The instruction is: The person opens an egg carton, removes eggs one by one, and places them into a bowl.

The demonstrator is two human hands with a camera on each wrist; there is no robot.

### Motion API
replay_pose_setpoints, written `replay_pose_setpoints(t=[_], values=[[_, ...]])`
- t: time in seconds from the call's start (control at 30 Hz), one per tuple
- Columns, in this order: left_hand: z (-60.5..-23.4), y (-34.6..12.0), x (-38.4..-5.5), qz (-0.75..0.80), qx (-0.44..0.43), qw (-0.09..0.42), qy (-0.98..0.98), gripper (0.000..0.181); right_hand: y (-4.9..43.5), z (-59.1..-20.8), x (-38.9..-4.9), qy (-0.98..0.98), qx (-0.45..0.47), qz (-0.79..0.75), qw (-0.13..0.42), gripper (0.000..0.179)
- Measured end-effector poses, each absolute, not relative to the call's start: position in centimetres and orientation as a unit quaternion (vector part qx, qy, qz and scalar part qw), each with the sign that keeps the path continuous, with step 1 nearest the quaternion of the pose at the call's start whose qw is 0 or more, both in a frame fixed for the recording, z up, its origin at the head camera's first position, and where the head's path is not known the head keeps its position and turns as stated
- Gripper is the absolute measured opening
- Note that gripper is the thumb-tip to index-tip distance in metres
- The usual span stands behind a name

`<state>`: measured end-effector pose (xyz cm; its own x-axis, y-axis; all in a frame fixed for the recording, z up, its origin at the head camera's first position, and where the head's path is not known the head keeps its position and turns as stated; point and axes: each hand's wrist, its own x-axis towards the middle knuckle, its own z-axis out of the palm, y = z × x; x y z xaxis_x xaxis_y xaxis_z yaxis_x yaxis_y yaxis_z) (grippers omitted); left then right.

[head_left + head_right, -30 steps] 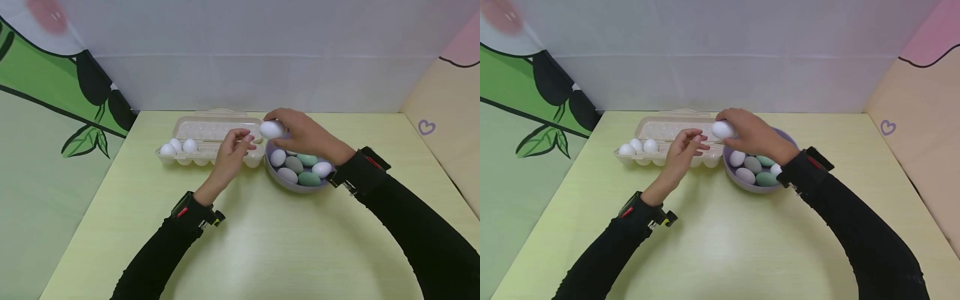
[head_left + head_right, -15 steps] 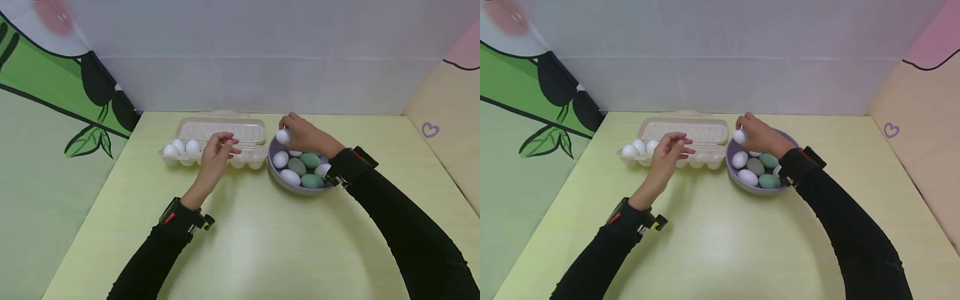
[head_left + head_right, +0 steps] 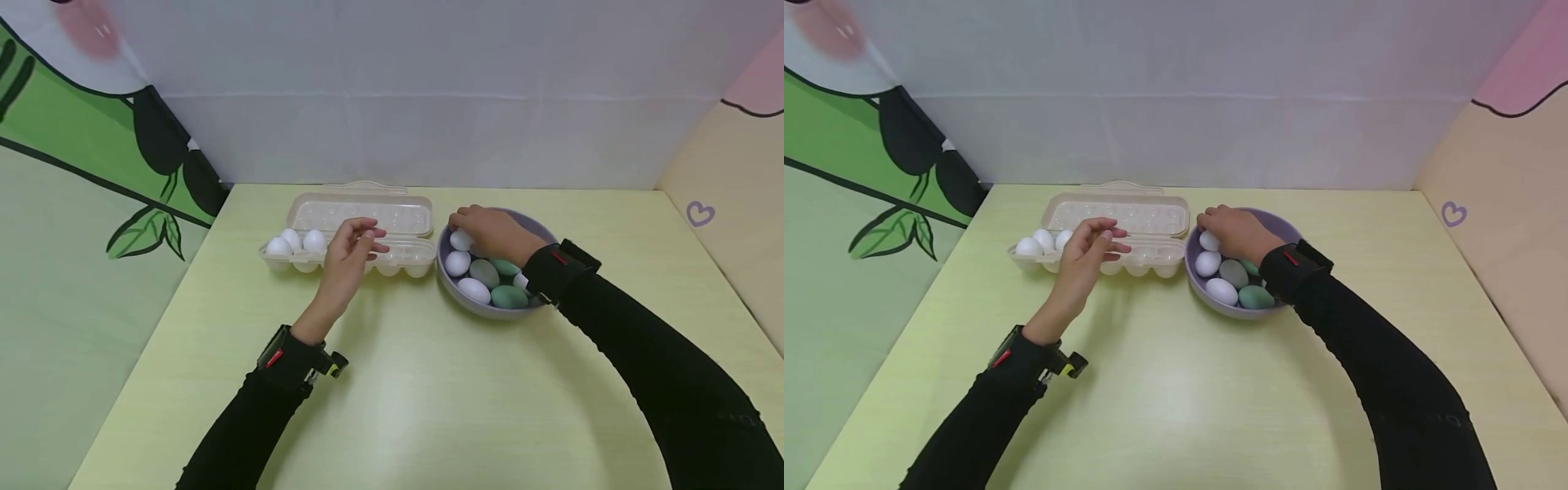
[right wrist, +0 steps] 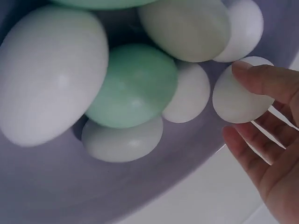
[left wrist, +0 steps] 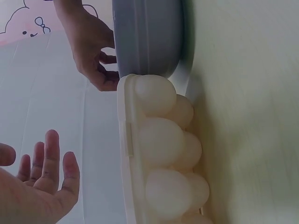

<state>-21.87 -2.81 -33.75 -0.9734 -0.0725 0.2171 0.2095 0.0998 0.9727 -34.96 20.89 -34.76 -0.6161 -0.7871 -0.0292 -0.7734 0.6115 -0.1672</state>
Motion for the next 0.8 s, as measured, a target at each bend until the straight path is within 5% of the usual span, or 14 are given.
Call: replay_pose_setpoints(t=[0.33,0.8], values=[[-33.9,-3.0,-21.9,-0.664,-0.055,0.119,-0.736,0.022,20.5,-35.4,-34.9,0.883,-0.469,-0.032,0.012,0.029],[-33.7,-3.5,-22.0,-0.660,-0.045,0.136,-0.737,0.020,20.3,-36.4,-35.4,0.875,-0.481,-0.023,0.034,0.041]])
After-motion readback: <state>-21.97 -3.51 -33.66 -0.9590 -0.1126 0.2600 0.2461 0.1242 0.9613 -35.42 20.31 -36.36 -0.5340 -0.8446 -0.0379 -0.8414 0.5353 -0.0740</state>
